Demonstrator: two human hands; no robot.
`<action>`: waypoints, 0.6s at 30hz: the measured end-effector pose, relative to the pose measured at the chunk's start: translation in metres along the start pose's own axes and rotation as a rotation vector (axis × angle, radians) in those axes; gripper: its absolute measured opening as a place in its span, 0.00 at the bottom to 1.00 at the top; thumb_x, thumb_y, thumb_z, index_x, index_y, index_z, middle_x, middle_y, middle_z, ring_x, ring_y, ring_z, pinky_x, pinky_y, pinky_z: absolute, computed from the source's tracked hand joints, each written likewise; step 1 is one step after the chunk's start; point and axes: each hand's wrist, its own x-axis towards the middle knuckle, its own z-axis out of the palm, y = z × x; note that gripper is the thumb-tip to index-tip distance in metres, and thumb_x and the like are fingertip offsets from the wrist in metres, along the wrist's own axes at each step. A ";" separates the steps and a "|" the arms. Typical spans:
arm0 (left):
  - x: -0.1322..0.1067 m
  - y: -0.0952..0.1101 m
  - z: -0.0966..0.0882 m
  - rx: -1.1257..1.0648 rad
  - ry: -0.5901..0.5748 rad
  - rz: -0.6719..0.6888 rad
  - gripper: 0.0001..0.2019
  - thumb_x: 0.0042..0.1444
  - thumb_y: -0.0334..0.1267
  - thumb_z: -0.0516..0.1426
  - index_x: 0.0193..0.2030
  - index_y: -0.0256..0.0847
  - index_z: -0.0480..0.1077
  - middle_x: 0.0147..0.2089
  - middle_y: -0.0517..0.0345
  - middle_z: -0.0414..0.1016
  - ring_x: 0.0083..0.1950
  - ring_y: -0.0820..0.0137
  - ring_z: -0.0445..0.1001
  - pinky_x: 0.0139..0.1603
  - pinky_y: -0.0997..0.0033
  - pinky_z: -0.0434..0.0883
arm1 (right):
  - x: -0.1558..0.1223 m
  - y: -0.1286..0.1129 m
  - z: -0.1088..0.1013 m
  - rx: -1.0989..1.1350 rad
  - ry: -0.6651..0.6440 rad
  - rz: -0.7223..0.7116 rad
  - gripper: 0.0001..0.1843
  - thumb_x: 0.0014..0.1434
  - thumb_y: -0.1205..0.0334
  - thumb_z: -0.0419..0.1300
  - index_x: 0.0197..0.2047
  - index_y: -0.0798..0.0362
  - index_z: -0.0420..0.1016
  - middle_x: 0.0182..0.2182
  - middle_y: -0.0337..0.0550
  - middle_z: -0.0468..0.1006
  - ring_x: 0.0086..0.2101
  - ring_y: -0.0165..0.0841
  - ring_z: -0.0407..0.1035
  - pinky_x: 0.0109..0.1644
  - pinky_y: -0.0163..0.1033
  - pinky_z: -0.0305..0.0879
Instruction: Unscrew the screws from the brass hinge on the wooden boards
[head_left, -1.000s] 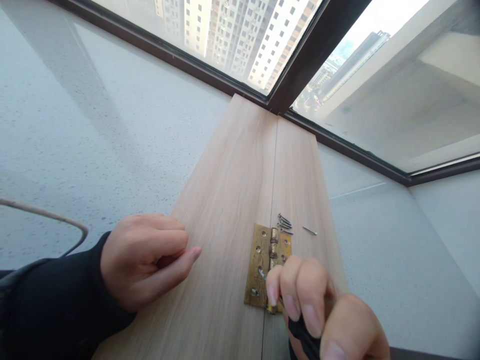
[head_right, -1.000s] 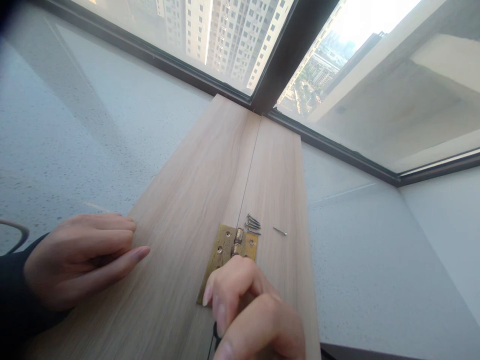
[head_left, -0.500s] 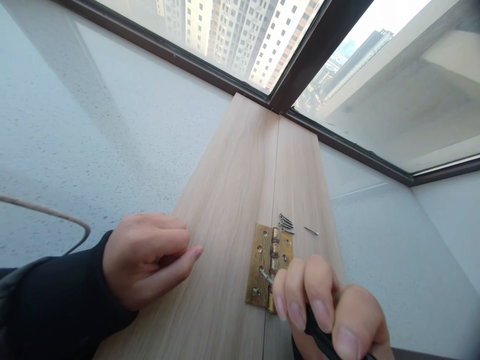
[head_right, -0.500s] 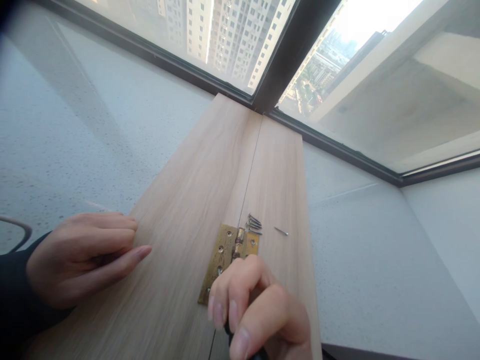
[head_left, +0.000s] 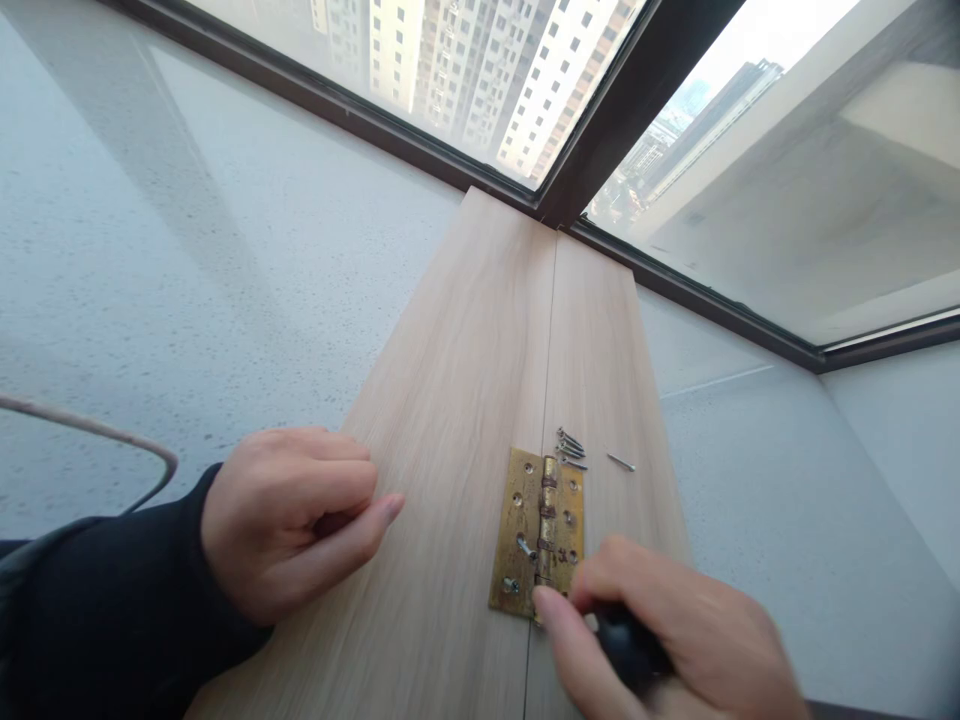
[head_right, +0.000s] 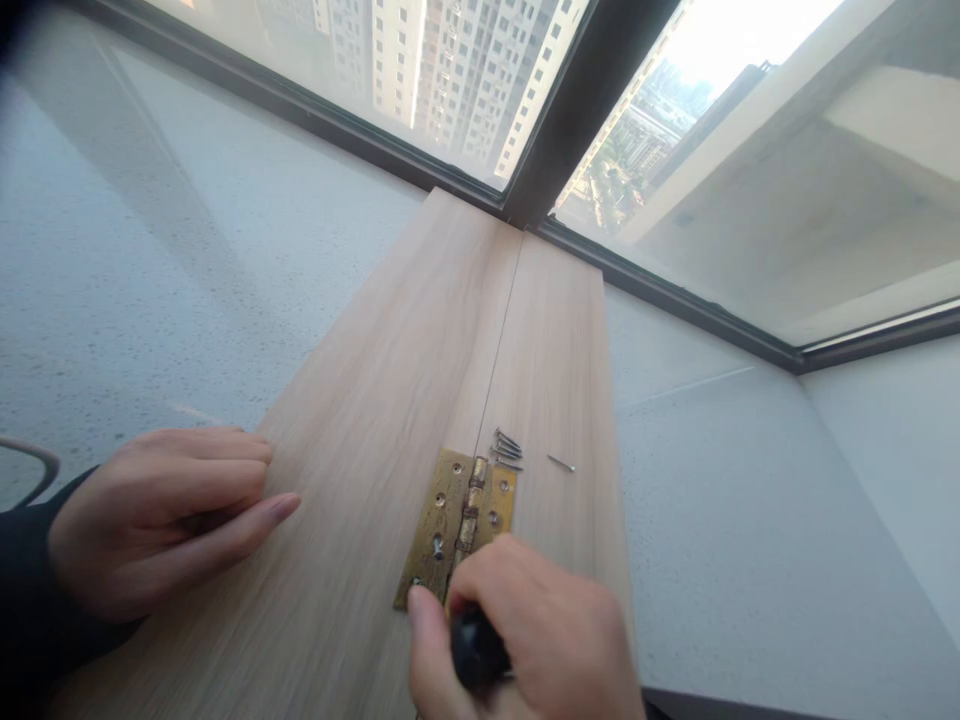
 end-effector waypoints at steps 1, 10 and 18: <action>0.000 0.000 0.000 0.005 0.000 0.000 0.19 0.58 0.31 0.51 0.17 0.37 0.50 0.19 0.66 0.47 0.22 0.76 0.48 0.25 0.68 0.48 | 0.001 -0.002 0.007 -0.136 -0.009 0.019 0.13 0.56 0.56 0.61 0.23 0.51 0.67 0.17 0.36 0.67 0.17 0.28 0.62 0.18 0.34 0.54; -0.001 -0.001 0.001 0.010 -0.005 -0.002 0.20 0.58 0.31 0.51 0.17 0.37 0.50 0.19 0.66 0.47 0.22 0.77 0.48 0.25 0.68 0.48 | 0.005 -0.003 0.027 -0.560 0.050 -0.012 0.15 0.59 0.57 0.54 0.22 0.50 0.63 0.17 0.36 0.66 0.16 0.30 0.63 0.20 0.37 0.53; -0.002 -0.002 0.004 -0.016 0.009 -0.008 0.19 0.58 0.30 0.51 0.19 0.37 0.49 0.20 0.66 0.47 0.23 0.77 0.48 0.26 0.68 0.47 | 0.001 0.009 0.030 -0.289 0.071 -0.193 0.06 0.51 0.71 0.58 0.33 0.53 0.70 0.23 0.39 0.72 0.23 0.31 0.68 0.25 0.37 0.63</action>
